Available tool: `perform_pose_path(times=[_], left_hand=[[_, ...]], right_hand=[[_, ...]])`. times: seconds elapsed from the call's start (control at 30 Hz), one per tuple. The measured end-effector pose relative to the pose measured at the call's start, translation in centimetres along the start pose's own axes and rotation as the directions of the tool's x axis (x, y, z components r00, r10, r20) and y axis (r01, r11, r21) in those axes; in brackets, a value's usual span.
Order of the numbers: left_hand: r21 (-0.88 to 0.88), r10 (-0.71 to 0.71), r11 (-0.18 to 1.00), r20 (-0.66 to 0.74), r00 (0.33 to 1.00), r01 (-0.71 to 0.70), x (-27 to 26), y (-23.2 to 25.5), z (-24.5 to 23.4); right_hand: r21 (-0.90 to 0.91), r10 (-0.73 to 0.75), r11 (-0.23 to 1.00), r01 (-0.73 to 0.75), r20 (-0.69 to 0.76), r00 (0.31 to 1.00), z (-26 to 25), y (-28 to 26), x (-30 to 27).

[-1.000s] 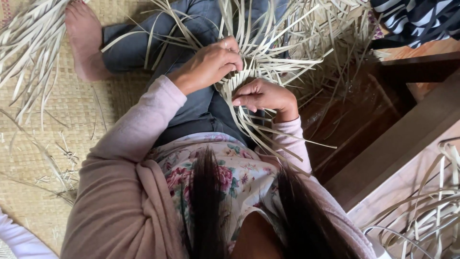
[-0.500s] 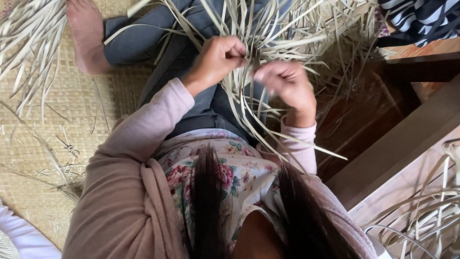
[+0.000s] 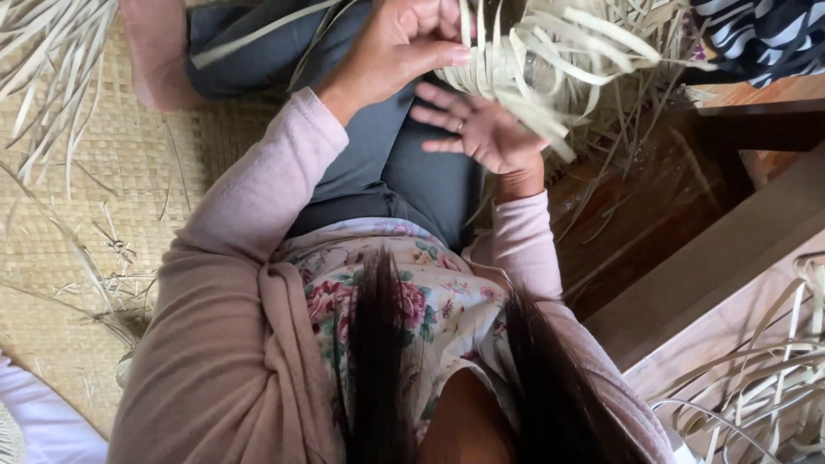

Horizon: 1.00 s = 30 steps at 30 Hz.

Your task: Weaving thin strips of dried plant material together to create a structured item.

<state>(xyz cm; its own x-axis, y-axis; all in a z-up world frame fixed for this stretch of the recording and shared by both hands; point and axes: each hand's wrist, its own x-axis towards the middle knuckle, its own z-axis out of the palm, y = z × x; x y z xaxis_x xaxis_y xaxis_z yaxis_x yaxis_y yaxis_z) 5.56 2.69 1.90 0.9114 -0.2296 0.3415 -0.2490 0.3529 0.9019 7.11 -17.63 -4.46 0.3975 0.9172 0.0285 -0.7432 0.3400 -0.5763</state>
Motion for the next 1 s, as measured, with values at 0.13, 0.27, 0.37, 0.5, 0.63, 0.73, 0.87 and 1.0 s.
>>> perform_pose_path(times=[0.13,0.27,0.37,0.5,0.63,0.73,0.87,1.0], left_hand=[[0.011,-0.048,0.999,-0.023,0.999,0.048,-0.5,-0.4,0.0],[0.070,-0.093,0.993,-0.041,0.995,0.096,-3.0,-3.6,0.3],[0.327,-0.039,0.939,-0.211,0.977,0.108,-5.5,-4.0,0.5],[0.699,0.058,0.715,-0.048,0.997,-0.008,-9.4,0.8,1.7],[0.641,-0.307,0.754,0.152,0.939,0.143,-12.6,4.1,2.5],[0.757,-0.181,0.647,0.263,0.948,-0.086,-14.0,5.3,2.5],[0.824,-0.518,0.550,0.208,0.830,0.137,-15.4,5.6,1.7],[0.820,-0.814,0.383,0.082,0.575,0.425,-13.1,9.2,3.1]], right_hand=[[0.231,-0.247,0.905,0.356,-0.394,0.885,0.5,-1.2,-0.9],[-0.045,-0.343,0.910,0.412,-0.640,0.688,-2.3,-1.2,-3.2],[-0.175,-0.295,0.955,0.240,-0.643,0.707,-1.7,-1.1,-2.3],[-0.373,-0.327,0.921,0.114,-0.580,0.746,0.0,-0.8,-1.4],[-0.323,-0.323,0.935,0.146,-0.605,0.728,-1.4,-0.5,-1.9],[-0.307,-0.327,0.939,0.155,-0.653,0.683,-1.5,-0.5,-1.8],[-0.372,-0.348,0.924,0.083,-0.734,0.583,-4.3,0.6,-2.3],[-0.375,-0.389,0.916,0.139,-0.755,0.528,-6.4,1.7,-2.4]])
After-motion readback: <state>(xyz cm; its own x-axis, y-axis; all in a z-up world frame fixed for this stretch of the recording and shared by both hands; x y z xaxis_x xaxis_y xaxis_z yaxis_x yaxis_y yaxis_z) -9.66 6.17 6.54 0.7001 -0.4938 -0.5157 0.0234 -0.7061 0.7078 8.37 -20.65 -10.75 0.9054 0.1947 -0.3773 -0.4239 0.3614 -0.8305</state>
